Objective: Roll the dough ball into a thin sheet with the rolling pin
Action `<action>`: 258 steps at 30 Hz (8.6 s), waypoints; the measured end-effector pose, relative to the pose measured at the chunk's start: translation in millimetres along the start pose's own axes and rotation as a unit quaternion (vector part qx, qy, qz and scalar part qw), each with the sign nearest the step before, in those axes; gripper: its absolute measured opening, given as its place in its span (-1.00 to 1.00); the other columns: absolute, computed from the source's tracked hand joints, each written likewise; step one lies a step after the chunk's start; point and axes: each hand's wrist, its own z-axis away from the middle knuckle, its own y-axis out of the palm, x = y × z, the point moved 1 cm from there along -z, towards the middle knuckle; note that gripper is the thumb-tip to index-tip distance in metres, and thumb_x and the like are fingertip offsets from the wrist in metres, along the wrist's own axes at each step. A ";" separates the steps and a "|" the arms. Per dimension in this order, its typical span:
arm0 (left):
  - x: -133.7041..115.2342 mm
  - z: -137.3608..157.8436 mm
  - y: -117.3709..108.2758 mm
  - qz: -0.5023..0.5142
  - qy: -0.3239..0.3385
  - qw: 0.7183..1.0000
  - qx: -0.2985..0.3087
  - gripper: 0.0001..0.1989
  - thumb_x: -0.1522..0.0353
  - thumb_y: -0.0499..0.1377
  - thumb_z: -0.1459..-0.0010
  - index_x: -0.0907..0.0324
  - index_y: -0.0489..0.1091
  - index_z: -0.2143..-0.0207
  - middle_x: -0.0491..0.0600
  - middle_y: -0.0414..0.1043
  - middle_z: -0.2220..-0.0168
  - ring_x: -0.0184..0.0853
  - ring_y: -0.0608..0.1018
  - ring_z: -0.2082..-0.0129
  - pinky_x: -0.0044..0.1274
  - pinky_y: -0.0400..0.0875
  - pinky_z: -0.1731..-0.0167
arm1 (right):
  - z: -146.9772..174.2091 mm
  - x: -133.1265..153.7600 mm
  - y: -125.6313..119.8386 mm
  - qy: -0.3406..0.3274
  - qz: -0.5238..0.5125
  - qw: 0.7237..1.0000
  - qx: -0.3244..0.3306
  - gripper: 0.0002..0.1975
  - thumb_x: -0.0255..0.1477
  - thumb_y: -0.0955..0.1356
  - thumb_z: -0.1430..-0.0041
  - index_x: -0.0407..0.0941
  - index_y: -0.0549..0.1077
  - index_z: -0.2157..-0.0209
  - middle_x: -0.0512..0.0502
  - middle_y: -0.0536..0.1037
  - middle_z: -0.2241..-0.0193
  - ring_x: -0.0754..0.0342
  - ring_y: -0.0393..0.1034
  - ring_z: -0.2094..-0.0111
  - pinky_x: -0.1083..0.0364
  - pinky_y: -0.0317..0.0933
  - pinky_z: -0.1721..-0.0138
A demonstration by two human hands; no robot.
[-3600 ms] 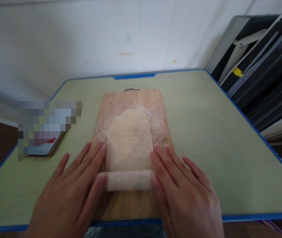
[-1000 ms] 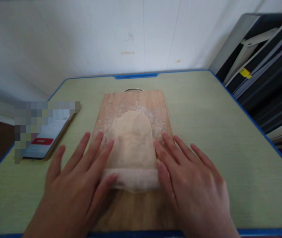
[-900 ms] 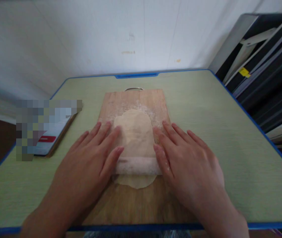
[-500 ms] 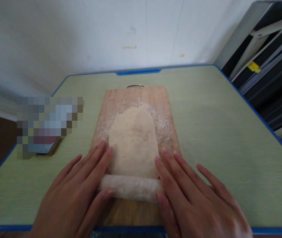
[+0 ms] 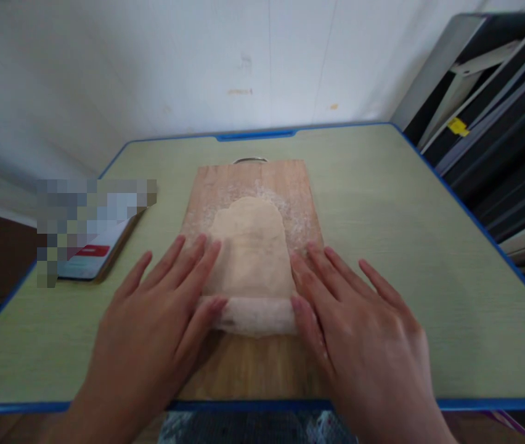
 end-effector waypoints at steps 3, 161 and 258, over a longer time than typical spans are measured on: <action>1.1 23.7 -0.1 -0.009 0.045 0.999 -0.016 -0.43 0.15 -0.26 -0.35 0.23 0.20 -0.23 0.17 0.21 -0.25 0.04 0.29 -0.24 -0.02 0.35 -0.02 | 15.7 4.6 -4.5 -0.034 -0.010 0.999 -0.003 -0.61 -0.43 0.11 -0.33 -0.20 0.37 -0.07 -0.17 0.46 -0.07 -0.11 0.44 -0.01 -0.18 0.34 0.12; 12.9 -56.8 -2.0 0.065 0.149 0.983 0.089 -0.31 -0.03 -0.20 -0.31 0.20 0.04 -0.31 0.16 -0.05 -0.36 -0.11 0.03 -0.35 -0.24 0.01 -0.27 | 28.8 13.7 2.6 -0.149 -0.013 0.988 0.031 -0.47 -0.29 0.12 -0.34 -0.34 0.21 -0.18 -0.37 0.33 -0.19 -0.20 0.18 -0.20 -0.16 0.01 -0.12; 16.2 -62.1 1.3 0.111 0.147 0.981 0.054 -0.39 0.05 -0.27 -0.36 0.23 0.28 -0.16 0.13 0.19 -0.27 -0.08 0.18 -0.30 -0.23 0.13 -0.23 | 11.8 14.8 -0.9 -0.067 -0.052 0.995 0.060 -0.43 -0.15 0.05 -0.36 -0.22 0.30 -0.14 -0.27 0.37 -0.17 -0.14 0.13 -0.25 -0.17 0.25 -0.10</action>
